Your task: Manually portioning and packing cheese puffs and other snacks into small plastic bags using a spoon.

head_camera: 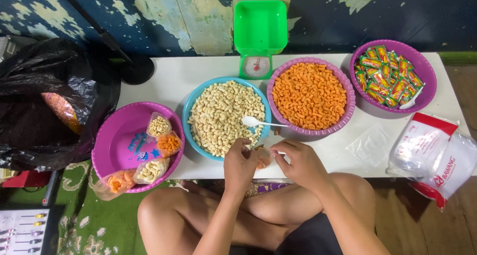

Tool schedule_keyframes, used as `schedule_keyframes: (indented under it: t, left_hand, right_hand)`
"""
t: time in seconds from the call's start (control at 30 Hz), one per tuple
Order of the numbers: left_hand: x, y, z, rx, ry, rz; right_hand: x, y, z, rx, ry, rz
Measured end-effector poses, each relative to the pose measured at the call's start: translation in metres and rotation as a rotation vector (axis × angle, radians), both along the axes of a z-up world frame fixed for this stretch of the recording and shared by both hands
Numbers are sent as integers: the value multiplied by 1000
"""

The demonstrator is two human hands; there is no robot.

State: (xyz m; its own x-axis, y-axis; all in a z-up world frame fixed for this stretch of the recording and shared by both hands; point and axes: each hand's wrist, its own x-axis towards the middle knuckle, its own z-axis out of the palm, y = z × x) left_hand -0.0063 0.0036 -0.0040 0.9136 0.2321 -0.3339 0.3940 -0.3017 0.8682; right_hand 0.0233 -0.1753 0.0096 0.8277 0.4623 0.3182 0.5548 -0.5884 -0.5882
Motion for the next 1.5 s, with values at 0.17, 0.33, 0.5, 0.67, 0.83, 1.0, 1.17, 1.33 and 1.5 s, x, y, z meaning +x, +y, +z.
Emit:
schedule_keyframes:
  t: [0.17, 0.33, 0.5, 0.67, 0.83, 1.0, 1.17, 1.33, 1.5]
  left_hand:
    - [-1, 1, 4, -8, -6, 2]
    - [-1, 1, 3, -20, -7, 7]
    - [-2, -1, 9, -8, 2, 21]
    - [-4, -1, 14, 12, -43, 39]
    - [-13, 1, 24, 7, -88, 134]
    - [-34, 2, 20, -102, -204, 319]
    - [-57, -9, 30, -136, -219, 316]
    - [-67, -20, 39, -137, -222, 254]
    - [-72, -22, 43, -123, -220, 229]
  right_hand:
    - [0, -1, 2, 0, -2, -24]
    - [2, 0, -5, -75, -8, -4]
    - [-1, -3, -2, -30, -21, -42]
    - [-1, -3, -4, -47, -28, -45]
    - [-10, -2, 10, 80, -36, -131]
    - [-23, -21, 2, 268, 134, -296]
    - [-57, -20, -2, 528, 380, -552]
    - [-78, -23, 0, 674, 483, -676]
    - [-86, -24, 9, 691, 564, -722]
